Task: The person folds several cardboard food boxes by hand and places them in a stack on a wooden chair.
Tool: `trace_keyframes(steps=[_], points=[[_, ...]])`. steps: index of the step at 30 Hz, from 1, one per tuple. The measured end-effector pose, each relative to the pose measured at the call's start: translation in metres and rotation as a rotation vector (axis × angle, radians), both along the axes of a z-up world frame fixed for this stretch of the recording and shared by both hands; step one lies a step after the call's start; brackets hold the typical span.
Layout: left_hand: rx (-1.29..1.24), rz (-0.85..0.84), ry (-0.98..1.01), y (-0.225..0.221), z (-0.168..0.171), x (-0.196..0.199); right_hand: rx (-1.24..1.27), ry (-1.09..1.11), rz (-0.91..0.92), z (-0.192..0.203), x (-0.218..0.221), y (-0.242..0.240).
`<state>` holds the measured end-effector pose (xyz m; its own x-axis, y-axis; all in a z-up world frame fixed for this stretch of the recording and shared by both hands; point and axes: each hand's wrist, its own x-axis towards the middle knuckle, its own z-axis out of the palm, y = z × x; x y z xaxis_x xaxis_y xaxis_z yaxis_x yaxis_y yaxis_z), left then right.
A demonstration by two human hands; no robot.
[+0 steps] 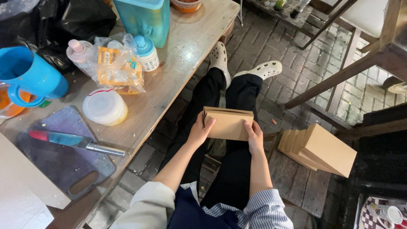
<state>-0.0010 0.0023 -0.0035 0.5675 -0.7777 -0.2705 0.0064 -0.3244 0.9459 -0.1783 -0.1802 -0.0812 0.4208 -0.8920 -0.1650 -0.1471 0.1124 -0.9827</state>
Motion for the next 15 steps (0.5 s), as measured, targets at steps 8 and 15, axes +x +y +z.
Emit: trace_keyframes(steps=[8, 15], points=[[-0.080, 0.027, 0.046, 0.009, 0.000, -0.004, -0.341, 0.024, -0.159, 0.031, -0.003, 0.038], [-0.263, -0.089, 0.071, 0.028, -0.063, -0.019, -1.030, 0.281, -0.153, 0.047, -0.048, 0.105]])
